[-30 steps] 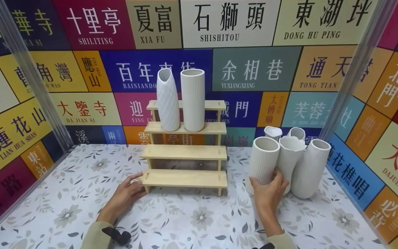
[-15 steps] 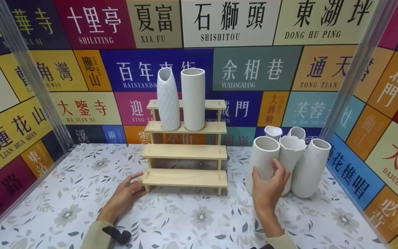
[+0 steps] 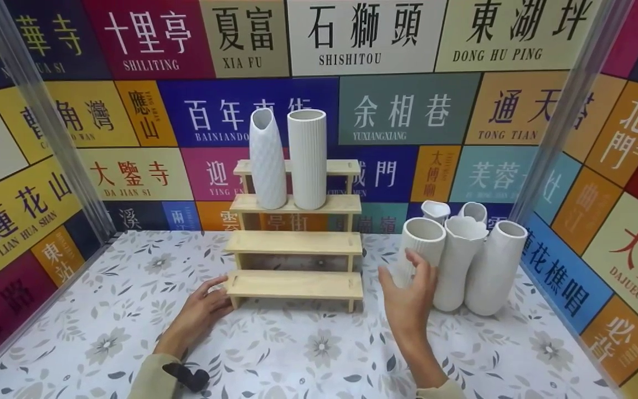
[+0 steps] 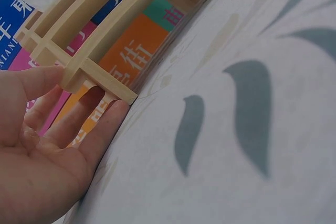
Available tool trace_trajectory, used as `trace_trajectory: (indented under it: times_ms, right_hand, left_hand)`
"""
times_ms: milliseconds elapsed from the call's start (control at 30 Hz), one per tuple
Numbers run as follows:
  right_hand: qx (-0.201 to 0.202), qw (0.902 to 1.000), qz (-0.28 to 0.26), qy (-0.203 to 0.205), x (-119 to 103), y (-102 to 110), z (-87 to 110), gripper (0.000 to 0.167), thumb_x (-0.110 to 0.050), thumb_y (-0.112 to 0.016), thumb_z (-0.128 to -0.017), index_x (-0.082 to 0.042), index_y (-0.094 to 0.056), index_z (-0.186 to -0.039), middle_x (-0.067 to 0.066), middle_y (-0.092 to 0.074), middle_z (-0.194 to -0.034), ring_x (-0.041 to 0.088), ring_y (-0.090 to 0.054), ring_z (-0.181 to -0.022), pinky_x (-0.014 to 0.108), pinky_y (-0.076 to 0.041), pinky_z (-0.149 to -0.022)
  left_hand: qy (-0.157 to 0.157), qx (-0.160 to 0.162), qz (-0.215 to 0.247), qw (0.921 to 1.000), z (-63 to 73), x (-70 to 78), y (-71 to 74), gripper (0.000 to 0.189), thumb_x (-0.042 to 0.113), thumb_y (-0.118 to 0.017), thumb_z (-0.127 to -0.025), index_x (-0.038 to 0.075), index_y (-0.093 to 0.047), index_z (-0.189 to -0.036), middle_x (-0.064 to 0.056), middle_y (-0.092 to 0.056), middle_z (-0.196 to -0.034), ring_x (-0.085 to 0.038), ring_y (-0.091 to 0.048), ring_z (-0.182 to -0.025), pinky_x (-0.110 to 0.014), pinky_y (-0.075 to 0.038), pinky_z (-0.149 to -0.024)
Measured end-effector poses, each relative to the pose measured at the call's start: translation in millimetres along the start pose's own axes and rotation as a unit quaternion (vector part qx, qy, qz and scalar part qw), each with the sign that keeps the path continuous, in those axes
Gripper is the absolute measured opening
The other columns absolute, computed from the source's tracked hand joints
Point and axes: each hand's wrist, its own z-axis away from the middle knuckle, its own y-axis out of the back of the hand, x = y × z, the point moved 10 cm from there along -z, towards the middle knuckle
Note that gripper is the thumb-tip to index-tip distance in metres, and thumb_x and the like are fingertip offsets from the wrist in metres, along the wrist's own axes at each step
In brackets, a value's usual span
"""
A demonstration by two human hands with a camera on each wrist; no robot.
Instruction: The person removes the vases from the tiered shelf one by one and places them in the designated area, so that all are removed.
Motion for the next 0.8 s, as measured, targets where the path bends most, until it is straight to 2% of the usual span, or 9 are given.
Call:
trace_trajectory:
  times_ms: [100, 267, 433, 600, 800]
  right_hand:
    - [-0.009, 0.9999, -0.009, -0.003, -4, -1, 2.1, 0.059, -0.02, -0.073, -0.093, -0.004, -0.046, -0.142, 0.011, -0.049, -0.141, 0.024, -0.045, -0.133, 0.043, -0.04, -0.111]
    - [-0.055, 0.9983, -0.019, -0.003, -12, -12, 5.2, 0.061, -0.028, -0.072, -0.093, -0.007, -0.045, -0.144, 0.009, -0.049, -0.143, 0.023, -0.047, -0.132, 0.036, -0.04, -0.109]
    - [-0.088, 0.9954, -0.038, -0.005, -21, -25, 5.7, 0.062, -0.028, -0.073, -0.093, -0.007, -0.045, -0.144, 0.009, -0.051, -0.144, 0.023, -0.048, -0.133, 0.041, -0.04, -0.114]
    - [-0.123, 0.9902, -0.065, -0.002, -31, -43, 2.3, 0.067, -0.027, -0.075, -0.091, -0.006, -0.044, -0.147, 0.014, -0.051, -0.146, 0.029, -0.047, -0.138, 0.047, -0.036, -0.118]
    - [-0.169, 0.9817, -0.088, 0.005, -50, -70, -9.2, 0.071, -0.027, -0.076, -0.09, -0.006, -0.041, -0.149, 0.015, -0.049, -0.148, 0.03, -0.046, -0.14, 0.046, -0.036, -0.119]
  left_hand:
    - [-0.006, -0.007, 0.005, 0.9999, 1.4, 1.0, -1.2, 0.047, 0.021, -0.053, -0.105, 0.007, -0.042, -0.149, -0.018, -0.065, -0.13, -0.03, -0.066, -0.117, -0.037, -0.056, -0.097]
    - [-0.012, -0.009, 0.011, 0.9998, 1.7, 2.3, -0.8, 0.047, 0.02, -0.053, -0.105, 0.006, -0.042, -0.148, -0.019, -0.065, -0.129, -0.03, -0.066, -0.115, -0.036, -0.056, -0.096]
    - [-0.01, -0.006, 0.01, 0.9999, 1.2, 0.4, 0.7, 0.047, 0.02, -0.053, -0.105, 0.006, -0.042, -0.149, -0.02, -0.064, -0.13, -0.031, -0.065, -0.117, -0.037, -0.056, -0.097]
    - [-0.005, 0.002, -0.001, 1.0, 0.4, -1.4, 2.0, 0.047, 0.021, -0.053, -0.105, 0.008, -0.042, -0.149, -0.02, -0.064, -0.132, -0.028, -0.066, -0.116, -0.037, -0.056, -0.097]
    - [-0.009, -0.001, 0.005, 0.9999, -0.7, 0.6, 0.8, 0.047, 0.021, -0.053, -0.105, 0.008, -0.042, -0.149, -0.019, -0.063, -0.132, -0.029, -0.065, -0.117, -0.038, -0.056, -0.098]
